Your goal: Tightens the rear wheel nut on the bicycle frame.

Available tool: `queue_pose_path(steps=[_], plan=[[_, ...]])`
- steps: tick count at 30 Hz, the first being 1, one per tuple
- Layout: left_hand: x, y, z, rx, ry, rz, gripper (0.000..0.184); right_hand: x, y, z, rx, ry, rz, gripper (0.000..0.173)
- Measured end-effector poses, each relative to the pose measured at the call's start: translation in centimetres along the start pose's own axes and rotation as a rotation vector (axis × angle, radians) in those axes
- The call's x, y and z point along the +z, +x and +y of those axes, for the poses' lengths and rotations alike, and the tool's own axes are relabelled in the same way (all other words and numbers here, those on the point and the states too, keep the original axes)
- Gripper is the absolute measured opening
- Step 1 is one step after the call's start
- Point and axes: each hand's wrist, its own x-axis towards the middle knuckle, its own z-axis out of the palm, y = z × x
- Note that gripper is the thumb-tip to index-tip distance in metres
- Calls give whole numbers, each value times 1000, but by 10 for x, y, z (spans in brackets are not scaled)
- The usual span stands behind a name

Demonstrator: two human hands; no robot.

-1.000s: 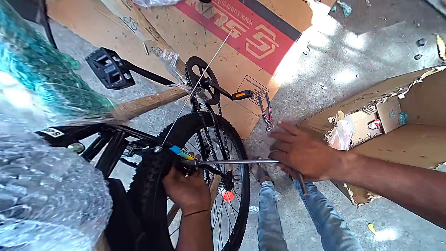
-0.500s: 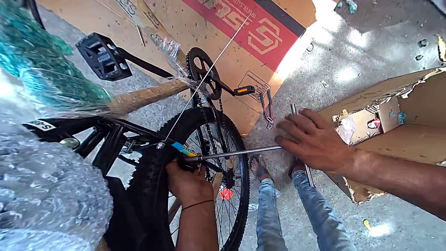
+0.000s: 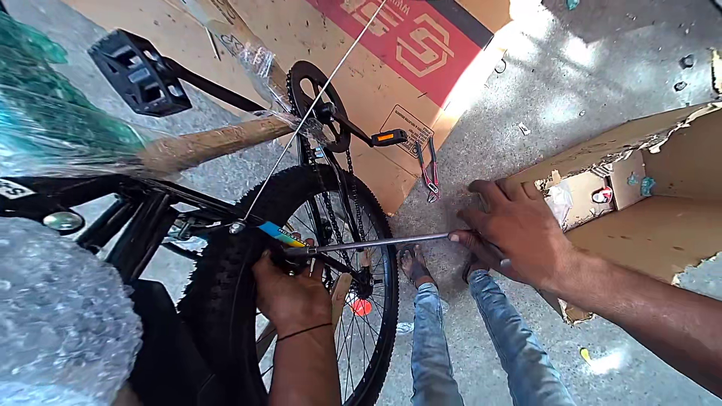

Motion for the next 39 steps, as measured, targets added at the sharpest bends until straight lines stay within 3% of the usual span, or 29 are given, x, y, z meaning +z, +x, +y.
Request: queue_pose_path(steps=[2,3,7,9,11,13,14,16,17,19,20,23,24,25,27,32,36,39], plan=[[1,0,0,8,-12,4,35,-9,5,-1,83,-68,-66,66],[2,0,0,13,-25,-2,33,-12,6,0,77,19,-121,62],[5,-1,2,14,-65,18,31,-13,1,10,4,394,-192,35],[4,-2,2,-2,-73,3,31,-10,-6,18,-69,594,-129,54],[0,-2,2,-32,-91,-50,32,-2,-13,26,-249,855,-23,53],[-6,0,2,-47,-88,-105,33,5,-16,22,-310,1067,77,48],[-8,1,2,-51,-68,-119,33,10,-15,13,-269,1136,173,50],[-8,2,2,-55,-32,-112,35,16,-9,-8,-142,1185,366,37],[-6,2,2,-61,-24,-94,36,16,-5,-18,-64,1260,396,43],[-4,1,5,-83,-13,-66,36,9,1,-28,84,1548,360,75],[-4,0,5,-95,-3,-64,37,8,2,-28,113,1676,328,76],[-7,2,7,-131,-19,-106,39,-2,1,-24,316,1976,38,32],[-9,1,7,-133,-12,-121,40,-5,3,-21,394,1984,-111,30],[-9,1,8,-128,-7,-130,40,-6,8,-17,417,1937,-236,40],[-5,1,7,-94,10,-77,37,-8,17,-15,361,1729,-333,38],[13,-6,9,-86,7,93,41,20,9,-1,-209,1200,-176,33],[7,-6,2,1,-84,55,37,33,22,13,-421,930,-153,33],[9,-6,1,-3,-110,42,34,6,47,24,-502,750,-103,29]])
